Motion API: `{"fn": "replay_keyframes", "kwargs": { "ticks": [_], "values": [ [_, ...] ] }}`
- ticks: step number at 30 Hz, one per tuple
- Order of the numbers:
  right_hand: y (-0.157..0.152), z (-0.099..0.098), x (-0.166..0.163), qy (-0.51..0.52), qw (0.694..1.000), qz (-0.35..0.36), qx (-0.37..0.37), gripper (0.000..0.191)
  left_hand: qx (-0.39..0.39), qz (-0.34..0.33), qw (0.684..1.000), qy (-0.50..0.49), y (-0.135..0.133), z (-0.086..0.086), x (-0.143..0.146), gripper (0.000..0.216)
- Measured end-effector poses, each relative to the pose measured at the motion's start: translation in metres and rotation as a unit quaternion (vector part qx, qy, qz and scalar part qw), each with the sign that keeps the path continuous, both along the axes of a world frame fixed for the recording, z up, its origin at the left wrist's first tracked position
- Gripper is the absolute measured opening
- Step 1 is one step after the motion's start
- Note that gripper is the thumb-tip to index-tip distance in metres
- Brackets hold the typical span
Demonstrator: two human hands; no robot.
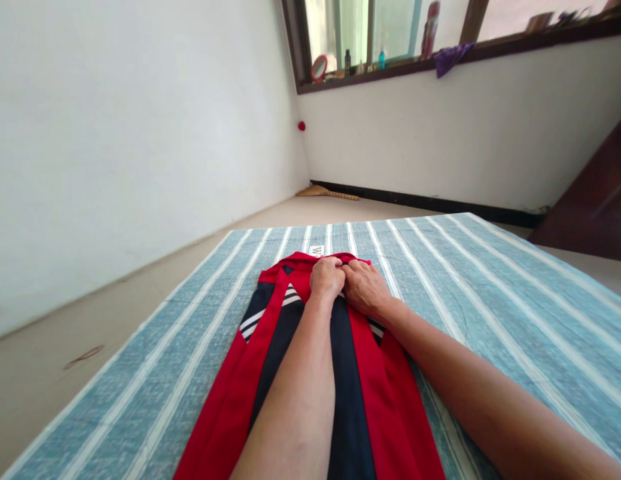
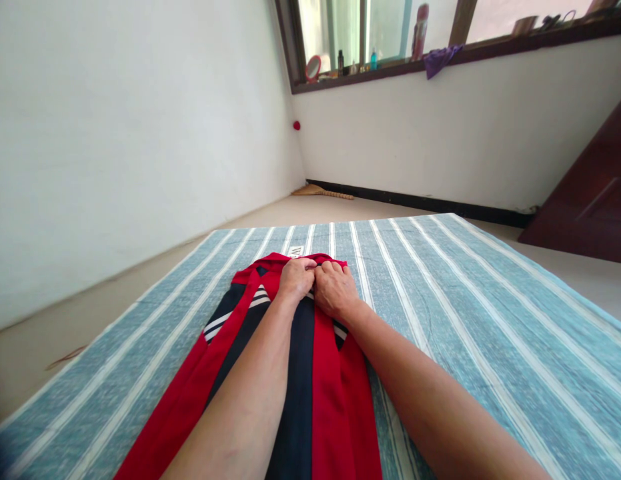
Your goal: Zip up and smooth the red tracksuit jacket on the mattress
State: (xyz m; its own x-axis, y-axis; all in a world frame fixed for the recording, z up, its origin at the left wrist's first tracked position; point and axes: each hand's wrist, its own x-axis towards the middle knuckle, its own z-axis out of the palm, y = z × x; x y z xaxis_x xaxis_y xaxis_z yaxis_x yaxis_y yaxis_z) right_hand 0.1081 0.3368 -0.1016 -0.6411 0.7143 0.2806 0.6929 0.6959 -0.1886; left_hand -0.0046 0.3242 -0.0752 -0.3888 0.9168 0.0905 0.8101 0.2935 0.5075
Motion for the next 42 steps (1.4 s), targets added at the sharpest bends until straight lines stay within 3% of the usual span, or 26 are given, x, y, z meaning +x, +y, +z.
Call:
{"fn": "replay_keyframes", "kwargs": {
  "ticks": [42],
  "values": [
    [-0.0017, 0.0025, 0.0004, 0.000, 1.000, -0.006, -0.002, 0.032, 0.010, 0.012, 1.000, 0.010, -0.0029, -0.0007, 0.0037, 0.029]
  ]
}}
